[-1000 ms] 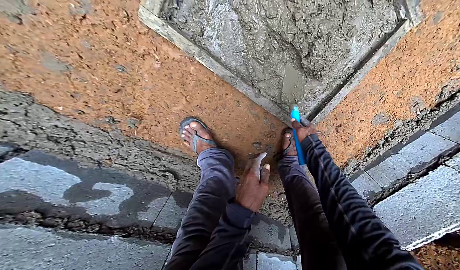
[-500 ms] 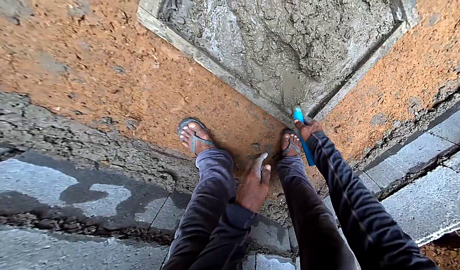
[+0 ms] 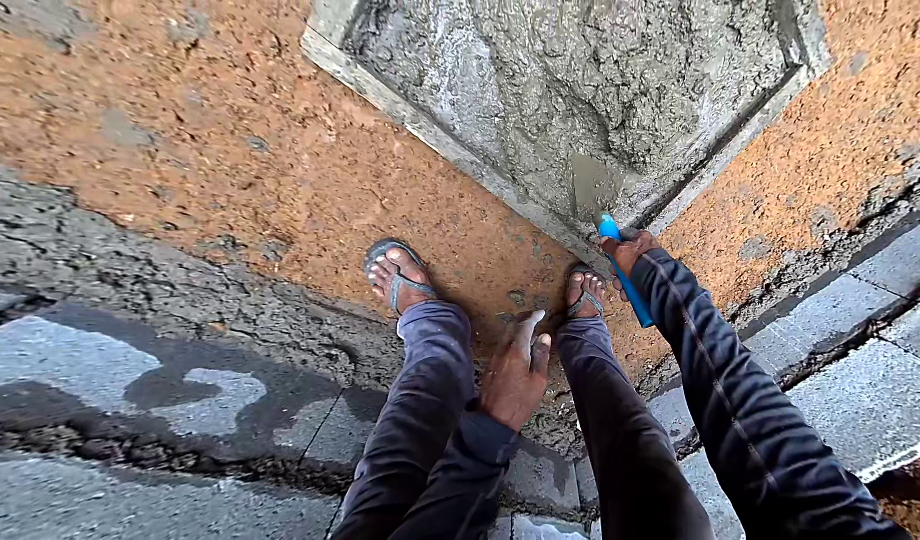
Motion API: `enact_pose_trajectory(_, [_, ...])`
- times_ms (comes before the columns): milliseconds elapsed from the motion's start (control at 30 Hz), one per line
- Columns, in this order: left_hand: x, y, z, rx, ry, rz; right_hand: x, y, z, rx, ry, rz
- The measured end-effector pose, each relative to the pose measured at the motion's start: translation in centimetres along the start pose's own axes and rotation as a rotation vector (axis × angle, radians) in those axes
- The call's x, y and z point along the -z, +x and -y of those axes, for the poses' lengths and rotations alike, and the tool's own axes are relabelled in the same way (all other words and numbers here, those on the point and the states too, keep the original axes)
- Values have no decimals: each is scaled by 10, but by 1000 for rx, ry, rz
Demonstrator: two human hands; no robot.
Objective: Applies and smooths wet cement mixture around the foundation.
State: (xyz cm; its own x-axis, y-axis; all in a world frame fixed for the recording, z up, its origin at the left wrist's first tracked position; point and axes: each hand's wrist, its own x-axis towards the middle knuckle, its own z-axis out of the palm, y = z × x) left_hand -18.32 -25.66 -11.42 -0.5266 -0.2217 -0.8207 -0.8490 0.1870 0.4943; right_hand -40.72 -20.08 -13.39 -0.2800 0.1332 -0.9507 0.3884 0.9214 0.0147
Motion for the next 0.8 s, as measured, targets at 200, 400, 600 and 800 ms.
enact_pose_trajectory(200, [2,0,1,-31,-17,-14,-1,16,2,11,0,14])
enact_pose_trajectory(400, [5,1,2,20,-14,9,3,82,-69,143,93,66])
enact_pose_trajectory(600, [8,0,-2,1,-20,15,8,46,-32,40,-61,32])
enact_pose_trajectory(800, [7,0,-1,7,-19,11,23,13,0,-25,-133,43])
